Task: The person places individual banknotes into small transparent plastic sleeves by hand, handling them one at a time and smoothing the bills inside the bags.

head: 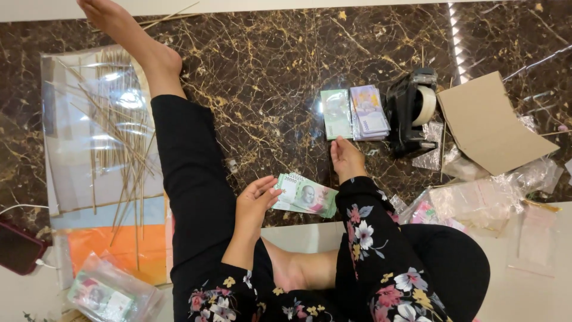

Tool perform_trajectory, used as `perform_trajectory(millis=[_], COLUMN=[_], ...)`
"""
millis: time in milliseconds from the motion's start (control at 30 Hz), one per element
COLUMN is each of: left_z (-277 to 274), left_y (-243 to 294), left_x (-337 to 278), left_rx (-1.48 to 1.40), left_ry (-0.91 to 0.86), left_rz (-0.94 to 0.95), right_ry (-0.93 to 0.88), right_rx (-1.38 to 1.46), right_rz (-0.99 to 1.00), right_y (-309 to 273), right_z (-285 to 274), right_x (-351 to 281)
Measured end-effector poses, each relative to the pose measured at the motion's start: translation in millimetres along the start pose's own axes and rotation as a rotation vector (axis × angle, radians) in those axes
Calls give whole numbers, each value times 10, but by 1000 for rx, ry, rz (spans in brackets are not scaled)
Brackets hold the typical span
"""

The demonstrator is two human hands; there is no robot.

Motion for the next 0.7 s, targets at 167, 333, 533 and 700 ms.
perform_trajectory(millis=[167,333,533,700], left_z=[-1,-13,-31,-8], left_y=[-27,-30,-57,-63], left_x=[17,16,33,9], left_rx=[-15,-13,-12,-5], left_ry=[0,4,7,-6], left_rz=[12,20,40,62], right_ry=[35,65,77,-300], right_rx=[-112,-199,-211,-925], right_rz=[-60,-109,-151,-200], right_y=[-45,-86,-269,-679], right_z=[93,89,69,231], right_x=[-317,-383,-587,-1262])
Point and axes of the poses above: each hand's wrist, its own x-axis towards the middle knuckle, its own z-axis out of the palm, y = z × x, the point moved 8 cm from there along x, towards the middle knuckle, and after that the axes turned 12 degrees about x, right-handed, at the moved point
